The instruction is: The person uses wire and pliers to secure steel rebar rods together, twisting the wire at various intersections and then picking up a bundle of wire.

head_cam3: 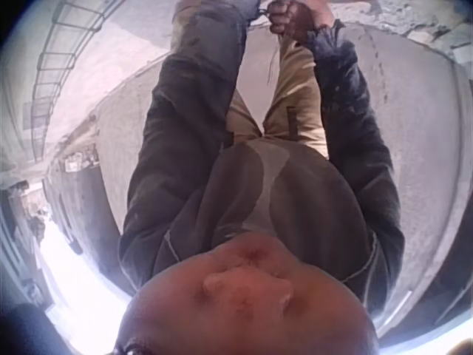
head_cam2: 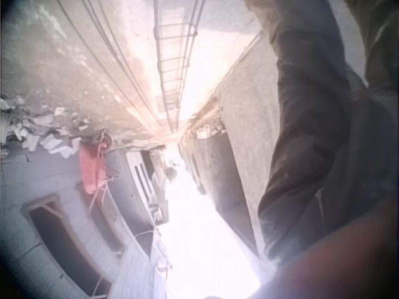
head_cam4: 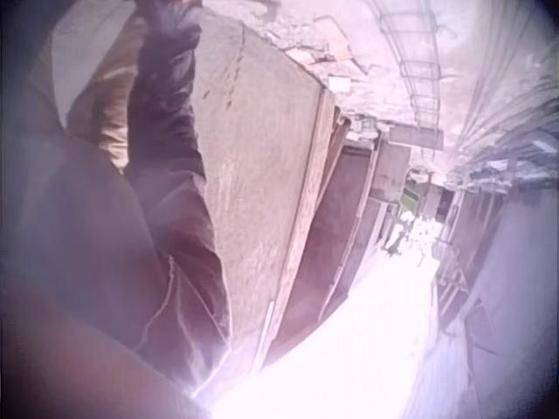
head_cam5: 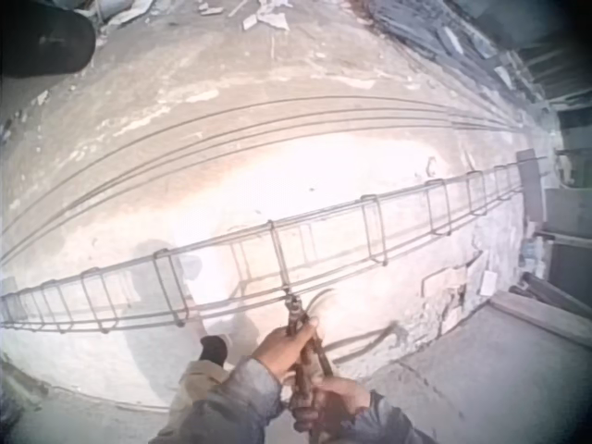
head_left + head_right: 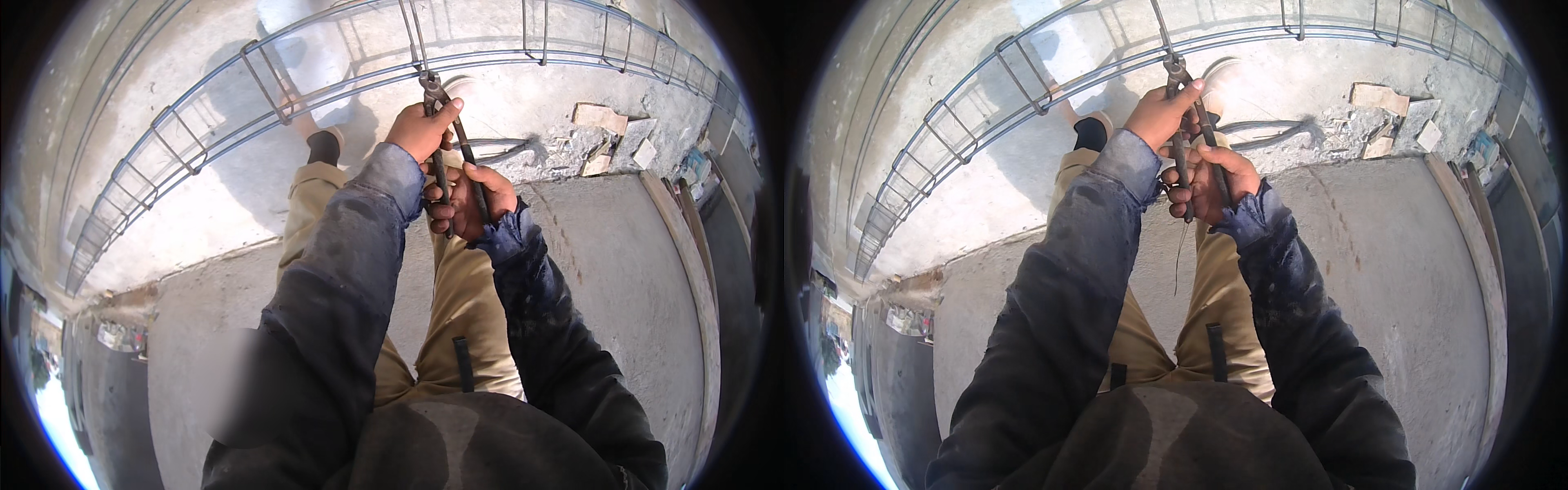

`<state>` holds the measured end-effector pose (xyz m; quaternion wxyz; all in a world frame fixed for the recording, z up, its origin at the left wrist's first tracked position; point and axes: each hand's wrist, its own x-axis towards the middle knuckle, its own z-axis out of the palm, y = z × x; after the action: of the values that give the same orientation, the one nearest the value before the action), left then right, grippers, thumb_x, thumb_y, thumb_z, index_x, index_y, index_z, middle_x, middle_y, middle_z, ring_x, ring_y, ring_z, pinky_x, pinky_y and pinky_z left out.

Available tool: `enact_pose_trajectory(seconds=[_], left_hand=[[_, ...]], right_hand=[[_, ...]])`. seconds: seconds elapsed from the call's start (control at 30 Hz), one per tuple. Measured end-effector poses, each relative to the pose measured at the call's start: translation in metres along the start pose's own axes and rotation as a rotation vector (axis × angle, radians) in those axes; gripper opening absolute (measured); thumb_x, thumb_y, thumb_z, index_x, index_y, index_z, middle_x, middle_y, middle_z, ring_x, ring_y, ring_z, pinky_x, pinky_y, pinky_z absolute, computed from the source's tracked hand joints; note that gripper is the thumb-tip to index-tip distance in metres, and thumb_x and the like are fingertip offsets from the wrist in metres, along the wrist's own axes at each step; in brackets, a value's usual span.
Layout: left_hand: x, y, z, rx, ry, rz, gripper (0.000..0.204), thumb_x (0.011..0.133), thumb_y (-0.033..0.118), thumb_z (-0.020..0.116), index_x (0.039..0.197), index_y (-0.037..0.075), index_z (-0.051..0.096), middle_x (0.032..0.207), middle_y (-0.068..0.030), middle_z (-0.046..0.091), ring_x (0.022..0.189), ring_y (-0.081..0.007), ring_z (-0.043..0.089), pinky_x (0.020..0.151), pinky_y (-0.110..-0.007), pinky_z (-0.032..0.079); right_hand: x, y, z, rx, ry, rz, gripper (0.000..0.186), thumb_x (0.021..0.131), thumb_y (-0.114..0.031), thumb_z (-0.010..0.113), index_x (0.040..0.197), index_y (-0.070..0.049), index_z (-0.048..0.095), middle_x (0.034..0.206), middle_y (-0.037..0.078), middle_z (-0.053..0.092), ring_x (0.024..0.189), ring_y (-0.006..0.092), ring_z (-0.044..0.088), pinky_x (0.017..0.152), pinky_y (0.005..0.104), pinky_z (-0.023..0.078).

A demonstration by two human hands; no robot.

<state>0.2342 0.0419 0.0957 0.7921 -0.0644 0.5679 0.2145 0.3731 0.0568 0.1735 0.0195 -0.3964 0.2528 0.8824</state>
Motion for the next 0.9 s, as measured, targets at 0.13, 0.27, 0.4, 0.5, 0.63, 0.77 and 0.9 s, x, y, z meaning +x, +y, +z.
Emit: enact_pose_trajectory(seconds=[0.13,0.27,0.4,0.5,0.63,0.77,0.9], left_hand=[[0.004,0.000,-0.001,-0.017,0.041,0.006,0.050,0.078,0.047,0.063,0.094,0.000,0.054,0.076,-0.0065,0.058,0.066,-0.0170,0.060,0.058,-0.031,0.050],[0.017,-0.015,0.023,-0.408,0.102,0.078,0.042,0.078,0.036,0.067,0.096,0.000,0.053,0.077,-0.0071,0.057,0.068,-0.0188,0.061,0.058,-0.033,0.053],[0.024,-0.009,0.035,-0.653,0.098,0.010,0.030,0.077,0.024,0.070,0.091,0.002,0.055,0.071,-0.0042,0.054,0.063,-0.0171,0.058,0.058,-0.033,0.054],[0.028,-0.021,0.016,-0.664,-0.071,0.011,0.029,0.078,0.026,0.068,0.094,0.004,0.058,0.069,-0.0013,0.054,0.061,-0.0137,0.057,0.060,-0.031,0.054],[0.024,-0.023,0.012,-0.653,-0.142,0.051,0.033,0.081,0.028,0.064,0.105,0.006,0.059,0.073,-0.0033,0.058,0.065,-0.0144,0.060,0.065,-0.030,0.054],[0.015,-0.019,0.020,-0.622,-0.073,0.129,0.030,0.082,0.025,0.064,0.102,0.005,0.052,0.079,-0.0081,0.059,0.072,-0.0191,0.062,0.069,-0.034,0.055],[0.009,-0.020,0.020,-0.668,-0.081,0.193,0.029,0.084,0.024,0.062,0.100,0.004,0.047,0.086,-0.0106,0.060,0.073,-0.0219,0.063,0.070,-0.034,0.054]], right_hand=[[0.011,0.004,0.010,-0.506,0.600,0.062,0.025,0.086,-0.029,0.053,0.093,-0.005,0.053,0.066,0.001,0.045,0.057,0.0122,0.043,0.054,0.0360,0.038],[0.017,0.013,-0.005,-1.770,1.240,-0.272,0.032,0.073,-0.016,0.063,0.095,0.001,0.049,0.075,0.018,0.057,0.069,0.0385,0.057,0.066,0.0446,0.047],[-0.009,0.016,-0.001,-1.909,1.043,-0.358,0.060,0.071,-0.018,0.070,0.115,0.005,0.037,0.099,0.021,0.055,0.090,0.0337,0.058,0.078,0.0412,0.047],[-0.019,-0.001,0.004,-0.988,0.617,-0.169,0.053,0.076,-0.015,0.067,0.116,0.005,0.037,0.104,0.018,0.053,0.094,0.0237,0.056,0.079,0.0358,0.048],[-0.009,-0.010,-0.035,-0.876,0.278,-0.079,0.045,0.080,-0.001,0.055,0.122,0.001,0.037,0.116,0.016,0.050,0.103,0.0247,0.055,0.088,0.0371,0.047],[-0.015,-0.007,-0.037,-0.647,0.236,-0.166,0.043,0.075,0.004,0.049,0.117,-0.003,0.040,0.121,0.019,0.047,0.112,0.0346,0.049,0.092,0.0482,0.043],[-0.021,-0.006,-0.027,-0.348,0.049,-0.244,0.045,0.069,0.004,0.043,0.113,-0.006,0.040,0.122,0.022,0.045,0.113,0.0459,0.045,0.092,0.0610,0.038]])
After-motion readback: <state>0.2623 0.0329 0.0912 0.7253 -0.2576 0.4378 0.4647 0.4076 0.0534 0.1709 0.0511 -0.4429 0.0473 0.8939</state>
